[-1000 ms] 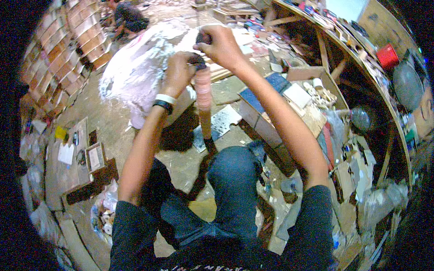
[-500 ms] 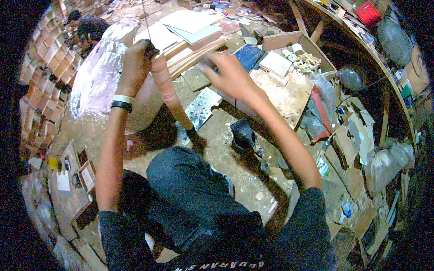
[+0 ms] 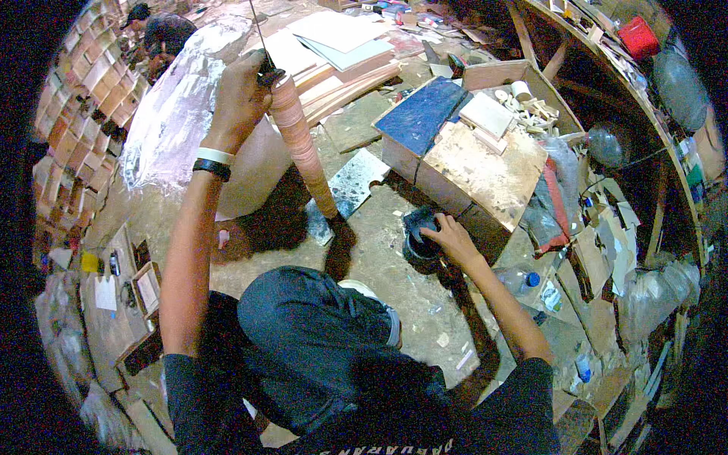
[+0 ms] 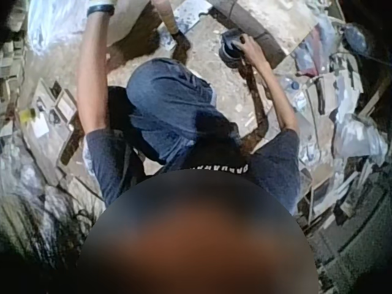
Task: The person sits on the floor and threads small wooden discs onto a thin rod, then applies a dark liquid to the assembled stack using a brush. The person handles the discs one at a time from a bag and builds a vertical stack on the rod.
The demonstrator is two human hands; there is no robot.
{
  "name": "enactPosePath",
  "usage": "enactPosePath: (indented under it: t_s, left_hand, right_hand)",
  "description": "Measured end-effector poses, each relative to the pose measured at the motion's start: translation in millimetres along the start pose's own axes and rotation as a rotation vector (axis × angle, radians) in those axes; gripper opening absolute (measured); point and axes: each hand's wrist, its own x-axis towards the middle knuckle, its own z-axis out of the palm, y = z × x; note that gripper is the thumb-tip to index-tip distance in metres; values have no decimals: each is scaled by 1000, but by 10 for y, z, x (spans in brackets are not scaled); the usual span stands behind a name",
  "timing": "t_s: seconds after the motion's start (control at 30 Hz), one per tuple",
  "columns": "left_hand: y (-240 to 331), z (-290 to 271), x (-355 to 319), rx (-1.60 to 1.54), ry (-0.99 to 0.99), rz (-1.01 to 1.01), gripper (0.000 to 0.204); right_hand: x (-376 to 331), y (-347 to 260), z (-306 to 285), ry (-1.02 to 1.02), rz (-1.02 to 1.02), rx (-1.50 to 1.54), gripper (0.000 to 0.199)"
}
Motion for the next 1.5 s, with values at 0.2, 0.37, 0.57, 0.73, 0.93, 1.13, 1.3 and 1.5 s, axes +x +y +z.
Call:
enactPosePath:
  t_s: [0.2,0.37,0.57,0.73,0.93,1.13,1.3,1.5]
  left_hand:
    - [-16,-1,60,17,-48,-45,8]
    - [3,30,94,79,-21,-47,12]
    - [33,110,108,215,-37,-103,14]
    - [13,135,116,136,-15,-109,15]
    - [23,104,170,169,-66,-156,12]
    - [29,18,232,220,-92,-251,14]
    - [115,52,205,228,-89,-265,15]
    - [155,134,211,306,-35,-141,16]
  right_hand:
    - [33,106,172,75,-122,-78,52]
    - [-32,94,123,17,-97,-10,48]
    - [-69,-86,-100,366,190,396,31]
    - [-128,-86,-127,362,442,545,20]
    - [-106,-157,171,195,572,420,30]
    - [41,-280,293,328,630,364,37]
    - [73,-361,333,270,681,458,38]
    - [75,-398,337,353,653,468,35]
